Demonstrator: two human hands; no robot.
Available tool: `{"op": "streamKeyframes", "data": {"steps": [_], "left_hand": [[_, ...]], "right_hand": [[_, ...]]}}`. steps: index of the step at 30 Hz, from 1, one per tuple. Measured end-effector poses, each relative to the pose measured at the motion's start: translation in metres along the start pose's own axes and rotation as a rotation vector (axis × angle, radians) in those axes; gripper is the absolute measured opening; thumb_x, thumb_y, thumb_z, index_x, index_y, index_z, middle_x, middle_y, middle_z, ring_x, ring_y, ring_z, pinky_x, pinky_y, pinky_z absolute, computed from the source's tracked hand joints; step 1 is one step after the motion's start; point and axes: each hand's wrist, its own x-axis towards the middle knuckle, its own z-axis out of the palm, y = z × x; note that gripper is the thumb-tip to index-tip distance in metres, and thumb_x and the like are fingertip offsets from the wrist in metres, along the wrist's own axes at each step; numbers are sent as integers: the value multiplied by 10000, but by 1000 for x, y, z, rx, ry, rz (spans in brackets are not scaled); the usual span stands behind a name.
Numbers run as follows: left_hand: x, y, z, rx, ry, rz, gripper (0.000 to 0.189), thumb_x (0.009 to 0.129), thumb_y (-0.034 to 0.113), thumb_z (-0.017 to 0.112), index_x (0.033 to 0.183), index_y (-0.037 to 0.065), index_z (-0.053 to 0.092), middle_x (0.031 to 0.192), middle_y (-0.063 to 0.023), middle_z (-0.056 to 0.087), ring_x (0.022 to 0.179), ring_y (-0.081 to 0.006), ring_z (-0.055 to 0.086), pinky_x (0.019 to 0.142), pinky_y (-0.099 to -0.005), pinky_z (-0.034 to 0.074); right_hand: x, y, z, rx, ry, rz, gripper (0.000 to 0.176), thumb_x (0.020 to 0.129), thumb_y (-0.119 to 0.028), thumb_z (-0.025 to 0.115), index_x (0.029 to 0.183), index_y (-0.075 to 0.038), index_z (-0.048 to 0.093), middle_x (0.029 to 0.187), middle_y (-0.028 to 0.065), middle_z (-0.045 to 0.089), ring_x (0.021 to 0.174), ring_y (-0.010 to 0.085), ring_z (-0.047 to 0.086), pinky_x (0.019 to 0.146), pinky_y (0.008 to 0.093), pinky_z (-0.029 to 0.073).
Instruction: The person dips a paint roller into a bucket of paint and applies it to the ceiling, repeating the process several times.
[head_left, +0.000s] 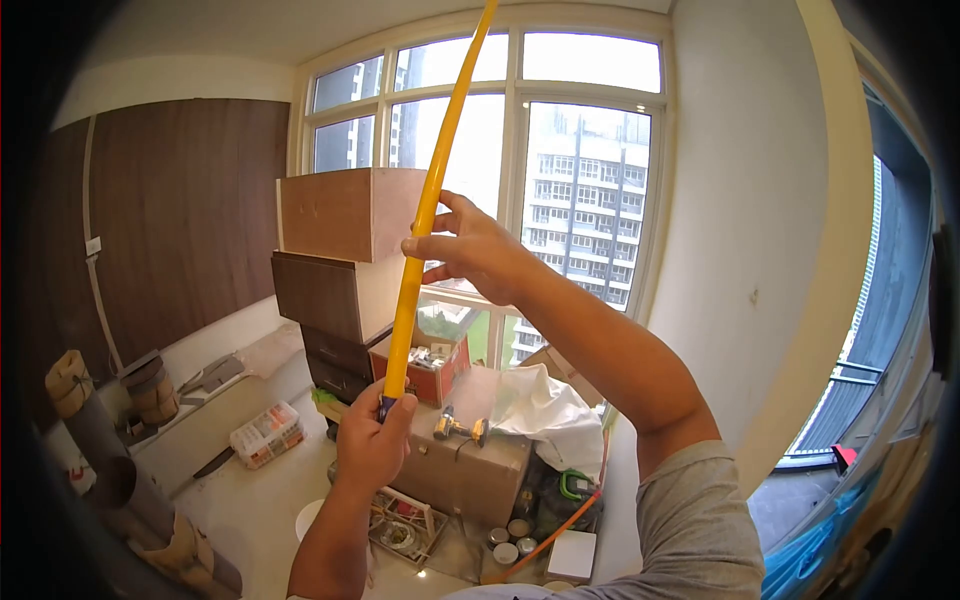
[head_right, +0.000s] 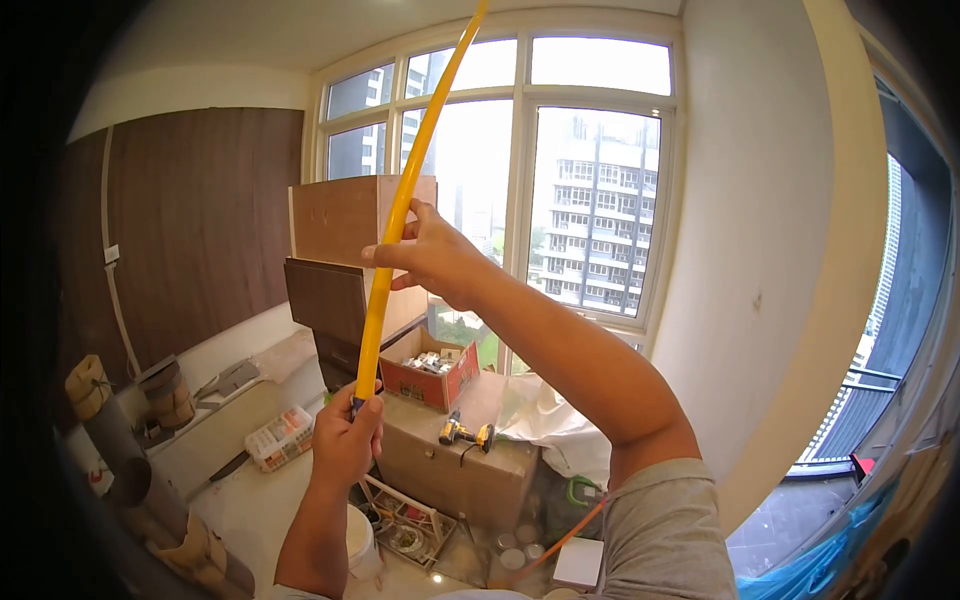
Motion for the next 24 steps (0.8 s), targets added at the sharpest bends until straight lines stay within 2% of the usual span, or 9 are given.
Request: {"op": "streamKeyframes", "data": {"steps": [5, 7, 8, 10, 16, 17, 20, 24], "left_hand": [[55, -5, 21, 50, 0, 5, 313, 988, 293, 641, 1112, 6, 636, 625, 22, 529, 487, -45, 475, 453, -208, 393], [80, -5, 34, 44, 16, 12, 317, 975, 330, 657, 1025, 17, 663, 597, 31, 530, 489, -43, 494, 463, -222, 397], [94, -7, 40, 74, 12, 11, 315, 980, 322, 650, 1044, 13, 660, 607, 26, 530, 485, -45, 486, 454, -219, 392], [124, -15, 51, 137, 4, 6, 314, 988, 306, 636, 1082, 6, 654, 628, 15, 529, 478, -49, 471, 437, -214, 381], [203, -27, 93, 158, 11, 20, 318, 980, 340, 642, 910, 30, 629, 614, 20, 526, 465, -47, 466, 430, -215, 374], [215, -27, 99, 145, 7, 17, 319, 978, 341, 644, 892, 34, 620, 615, 21, 526, 464, -47, 466, 428, -215, 372], [247, -30, 116, 123, 1, 11, 327, 975, 344, 648, 860, 41, 605, 619, 21, 527, 461, -48, 468, 425, -216, 370], [281, -37, 134, 136, 11, 29, 328, 973, 346, 653, 873, 36, 612, 618, 21, 524, 459, -49, 467, 425, -216, 372]], "right_hand": [[42, 23, -43, 7, 14, -7, 931, 808, -244, 796, 1464, 93, 227, 1186, 204, 541, 1099, 295, 622, 824, 363, 614], [59, 34, -63, 8, 44, -20, 908, 835, -232, 775, 1474, 98, 222, 1178, 212, 566, 1096, 296, 628, 872, 397, 599], [68, 40, -73, 9, 58, -28, 897, 848, -227, 765, 1480, 101, 219, 1173, 215, 578, 1094, 296, 632, 895, 414, 592], [85, 51, -94, 44, 89, -39, 868, 860, -213, 753, 1476, 107, 230, 1167, 207, 584, 1091, 286, 634, 884, 411, 592], [136, 85, -156, 116, 177, -25, 811, 858, -252, 756, 1448, 81, 312, 1186, 178, 558, 1103, 274, 609, 902, 394, 570], [145, 90, -165, 137, 182, -31, 694, 853, -263, 763, 1355, 58, 408, 1168, 156, 543, 1104, 262, 591, 915, 393, 552], [165, 104, -191, 198, 208, -63, 582, 859, -265, 761, 1256, 33, 457, 1139, 146, 534, 1095, 256, 586, 912, 395, 544], [188, 119, -217, 255, 240, -94, 577, 848, -264, 782, 1213, 47, 460, 1120, 156, 510, 1090, 266, 573, 899, 408, 563]]}}
